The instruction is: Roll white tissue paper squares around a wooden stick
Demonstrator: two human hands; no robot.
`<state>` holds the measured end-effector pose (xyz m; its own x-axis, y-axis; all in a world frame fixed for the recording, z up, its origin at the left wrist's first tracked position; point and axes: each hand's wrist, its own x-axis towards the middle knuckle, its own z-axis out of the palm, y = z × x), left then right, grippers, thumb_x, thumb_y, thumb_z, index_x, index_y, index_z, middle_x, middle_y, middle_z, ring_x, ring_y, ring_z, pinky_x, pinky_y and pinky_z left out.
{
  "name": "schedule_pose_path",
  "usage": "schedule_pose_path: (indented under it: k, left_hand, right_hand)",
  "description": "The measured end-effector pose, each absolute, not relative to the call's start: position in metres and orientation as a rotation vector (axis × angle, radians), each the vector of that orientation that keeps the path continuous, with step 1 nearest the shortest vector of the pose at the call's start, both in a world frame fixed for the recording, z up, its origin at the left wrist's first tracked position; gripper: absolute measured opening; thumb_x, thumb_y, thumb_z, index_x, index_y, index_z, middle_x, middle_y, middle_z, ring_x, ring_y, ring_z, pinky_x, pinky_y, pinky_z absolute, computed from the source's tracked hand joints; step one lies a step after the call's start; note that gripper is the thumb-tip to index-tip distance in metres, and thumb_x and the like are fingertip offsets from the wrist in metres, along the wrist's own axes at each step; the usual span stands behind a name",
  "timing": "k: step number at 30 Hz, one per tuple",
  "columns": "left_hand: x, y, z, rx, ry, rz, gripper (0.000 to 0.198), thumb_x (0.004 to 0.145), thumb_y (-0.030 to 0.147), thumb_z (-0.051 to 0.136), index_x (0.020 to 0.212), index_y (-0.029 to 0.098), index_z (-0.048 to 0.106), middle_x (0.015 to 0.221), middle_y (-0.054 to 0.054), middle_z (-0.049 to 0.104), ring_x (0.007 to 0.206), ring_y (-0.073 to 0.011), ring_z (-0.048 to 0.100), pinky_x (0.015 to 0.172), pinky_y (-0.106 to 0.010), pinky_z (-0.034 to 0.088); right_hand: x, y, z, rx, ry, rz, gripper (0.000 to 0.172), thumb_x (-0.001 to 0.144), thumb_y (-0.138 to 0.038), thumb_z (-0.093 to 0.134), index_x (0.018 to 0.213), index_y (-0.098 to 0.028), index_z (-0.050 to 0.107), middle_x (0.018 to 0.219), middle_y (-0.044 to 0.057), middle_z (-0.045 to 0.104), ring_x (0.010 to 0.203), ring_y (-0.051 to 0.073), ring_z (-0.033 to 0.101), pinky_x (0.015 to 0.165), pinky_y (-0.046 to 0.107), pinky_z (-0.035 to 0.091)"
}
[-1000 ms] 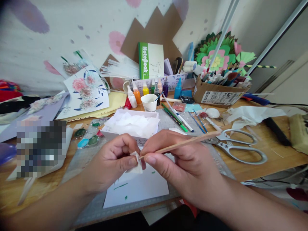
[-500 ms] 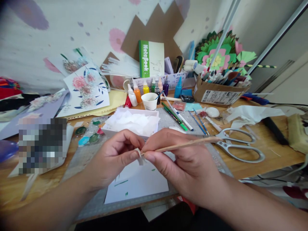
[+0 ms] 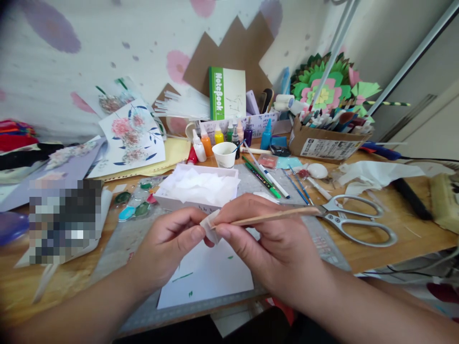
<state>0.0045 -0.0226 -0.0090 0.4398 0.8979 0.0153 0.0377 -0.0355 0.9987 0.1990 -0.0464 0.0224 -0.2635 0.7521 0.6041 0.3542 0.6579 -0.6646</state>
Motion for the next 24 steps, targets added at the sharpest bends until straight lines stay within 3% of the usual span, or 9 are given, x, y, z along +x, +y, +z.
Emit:
schedule_pose_path:
  k: [7,13,19,21,24]
  left_hand:
    - [0.006,-0.021,-0.009,1.363,0.915,0.857,0.024,0.086,0.036,0.067,0.071,0.017,0.066,0.066,-0.003,0.069,0.067,-0.0163,0.063,0.064,-0.028,0.048]
    - [0.004,-0.019,-0.014,1.297,0.955,0.929,0.021,0.086,0.029,0.065,0.068,0.018,0.063,0.059,0.001,0.064,0.059,-0.0136,0.059,0.062,-0.027,0.045]
    - [0.001,-0.017,-0.021,1.226,0.92,1.053,0.022,0.089,0.029,0.062,0.069,0.019,0.063,0.062,0.001,0.063,0.062,-0.0142,0.056,0.063,-0.027,0.043]
    - [0.001,-0.016,-0.022,1.253,0.912,1.095,0.023,0.088,0.027,0.063,0.067,0.019,0.063,0.07,0.0,0.064,0.07,-0.0152,0.057,0.067,-0.028,0.043]
    - [0.001,-0.016,-0.021,1.314,0.905,1.146,0.024,0.084,0.021,0.066,0.061,0.018,0.06,0.096,-0.004,0.068,0.093,-0.0188,0.059,0.082,-0.03,0.043]
  right_hand:
    - [0.198,-0.043,0.02,-0.875,-1.875,0.5,0.015,0.089,-0.013,0.063,0.091,-0.025,0.072,0.08,0.001,0.077,0.077,0.018,0.074,0.068,0.026,0.061]
    - [0.211,-0.028,0.002,-1.014,-1.645,0.522,0.012,0.091,-0.022,0.067,0.084,-0.027,0.075,0.08,0.001,0.076,0.073,0.017,0.072,0.061,0.026,0.06]
    - [0.223,0.006,-0.022,-1.091,-1.408,0.638,0.017,0.09,-0.036,0.069,0.081,-0.022,0.074,0.077,0.002,0.075,0.069,0.018,0.073,0.063,0.031,0.065]
    - [0.22,0.015,-0.023,-1.108,-1.414,0.624,0.017,0.09,-0.035,0.069,0.08,-0.022,0.074,0.074,0.003,0.075,0.067,0.019,0.073,0.062,0.031,0.064]
    - [0.21,0.024,-0.019,-1.118,-1.436,0.602,0.018,0.09,-0.034,0.067,0.08,-0.022,0.075,0.077,0.004,0.075,0.069,0.019,0.072,0.064,0.031,0.063]
